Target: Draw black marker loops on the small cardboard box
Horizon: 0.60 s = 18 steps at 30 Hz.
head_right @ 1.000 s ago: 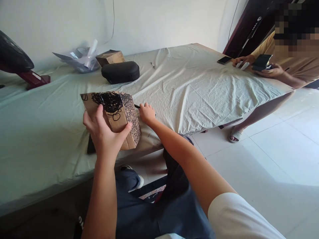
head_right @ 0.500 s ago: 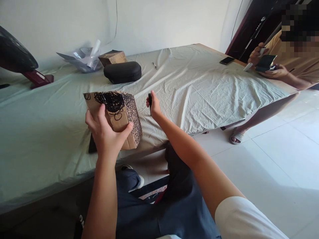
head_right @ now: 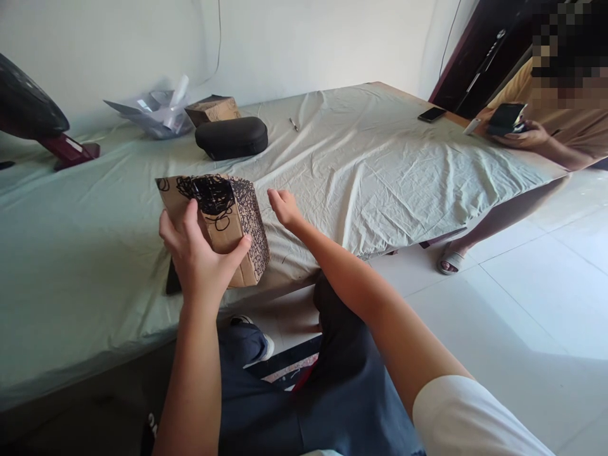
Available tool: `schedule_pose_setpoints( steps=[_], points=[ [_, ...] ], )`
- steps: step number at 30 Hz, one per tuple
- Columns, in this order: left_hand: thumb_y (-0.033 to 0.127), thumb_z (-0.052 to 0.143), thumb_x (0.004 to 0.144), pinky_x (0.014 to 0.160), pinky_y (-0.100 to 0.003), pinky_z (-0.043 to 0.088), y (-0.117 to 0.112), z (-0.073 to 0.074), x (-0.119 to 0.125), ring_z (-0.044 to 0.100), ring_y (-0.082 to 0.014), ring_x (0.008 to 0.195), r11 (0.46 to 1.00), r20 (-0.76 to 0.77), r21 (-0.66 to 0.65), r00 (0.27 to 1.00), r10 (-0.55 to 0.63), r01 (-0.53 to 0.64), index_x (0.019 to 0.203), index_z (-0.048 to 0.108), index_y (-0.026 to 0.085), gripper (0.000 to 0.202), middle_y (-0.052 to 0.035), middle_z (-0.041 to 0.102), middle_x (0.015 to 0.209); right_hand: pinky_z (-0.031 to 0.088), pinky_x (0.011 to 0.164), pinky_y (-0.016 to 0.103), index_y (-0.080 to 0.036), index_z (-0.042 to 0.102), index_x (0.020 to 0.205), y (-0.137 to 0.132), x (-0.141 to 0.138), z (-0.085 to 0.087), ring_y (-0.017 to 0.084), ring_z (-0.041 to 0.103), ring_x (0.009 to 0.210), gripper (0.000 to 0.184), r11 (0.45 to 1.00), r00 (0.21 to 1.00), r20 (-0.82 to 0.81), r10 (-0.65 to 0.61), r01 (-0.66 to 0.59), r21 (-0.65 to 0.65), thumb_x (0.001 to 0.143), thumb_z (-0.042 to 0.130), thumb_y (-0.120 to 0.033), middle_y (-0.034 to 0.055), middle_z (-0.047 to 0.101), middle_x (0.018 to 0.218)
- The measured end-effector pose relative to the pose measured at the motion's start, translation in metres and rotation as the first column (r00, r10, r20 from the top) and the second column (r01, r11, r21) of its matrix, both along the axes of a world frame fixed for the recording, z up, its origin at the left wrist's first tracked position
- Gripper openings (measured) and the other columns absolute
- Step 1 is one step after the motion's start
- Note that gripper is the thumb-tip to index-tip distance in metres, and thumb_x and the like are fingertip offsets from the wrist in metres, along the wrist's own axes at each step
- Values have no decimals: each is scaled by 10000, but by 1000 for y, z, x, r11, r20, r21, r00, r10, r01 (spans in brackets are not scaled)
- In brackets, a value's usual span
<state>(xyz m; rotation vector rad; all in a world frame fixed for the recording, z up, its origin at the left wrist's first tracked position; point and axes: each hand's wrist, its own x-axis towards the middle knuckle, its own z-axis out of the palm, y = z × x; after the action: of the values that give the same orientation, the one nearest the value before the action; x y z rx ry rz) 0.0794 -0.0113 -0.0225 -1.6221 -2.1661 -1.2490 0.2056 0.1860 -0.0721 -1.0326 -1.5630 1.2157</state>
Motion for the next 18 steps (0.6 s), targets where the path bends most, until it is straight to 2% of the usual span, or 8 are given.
schedule_pose_setpoints(
  steps=[5,10,12,13,14,16,18],
  points=[
    [475,921,772,1368,-802,339,0,-1,-6,225,-574,1766,999,20,-33,1000,-16,16,1761,430,218,1134,-286,201,1869,317,675,315,-265,340,612,3,-6,-9,149,400,641,519,996,996,89,16,-24,89,1117,441,-327,-38,392,607],
    [507,919,774,1365,-808,336,1,-2,-10,207,-577,1771,999,13,-39,1000,-26,27,1765,425,209,1147,-303,187,1868,296,688,322,-261,330,629,0,-5,-2,159,410,672,491,981,970,243,20,-66,183,1104,454,-281,-27,373,633],
    [504,927,765,1364,-813,332,1,-2,-10,207,-582,1768,999,19,-39,999,-34,35,1765,425,211,1157,-302,181,1870,300,694,329,-253,398,655,-3,-5,1,172,448,692,485,975,927,375,-9,-75,210,1129,461,-335,-12,447,662],
    [501,930,761,1364,-814,332,1,-2,-10,208,-585,1767,998,22,-42,999,-38,39,1764,426,215,1159,-297,180,1872,324,704,329,-246,475,690,-5,-4,1,185,495,719,481,975,882,470,-29,-78,206,1150,457,-387,5,531,704],
    [495,932,760,1365,-813,332,1,-2,-9,213,-587,1764,998,24,-44,999,-41,42,1763,425,218,1157,-293,180,1873,370,732,327,-237,576,758,-6,-4,1,206,564,777,467,978,823,566,-43,-80,190,1163,464,-439,32,637,787],
    [472,921,776,1378,-800,324,-1,-2,-6,236,-584,1756,999,21,-33,999,-33,34,1763,419,218,1137,-288,180,1874,481,882,352,-206,752,995,-6,-4,-2,283,687,1021,398,987,706,706,-48,-75,142,1156,539,-501,123,792,1083],
    [442,907,791,1396,-781,310,-2,-1,-5,257,-575,1751,1000,20,-12,1000,-22,22,1760,414,212,1111,-285,184,1871,501,1105,466,-150,800,1241,-5,-3,-6,396,662,1320,396,991,641,765,-52,-61,118,1128,623,-486,229,770,1389]
  ],
)
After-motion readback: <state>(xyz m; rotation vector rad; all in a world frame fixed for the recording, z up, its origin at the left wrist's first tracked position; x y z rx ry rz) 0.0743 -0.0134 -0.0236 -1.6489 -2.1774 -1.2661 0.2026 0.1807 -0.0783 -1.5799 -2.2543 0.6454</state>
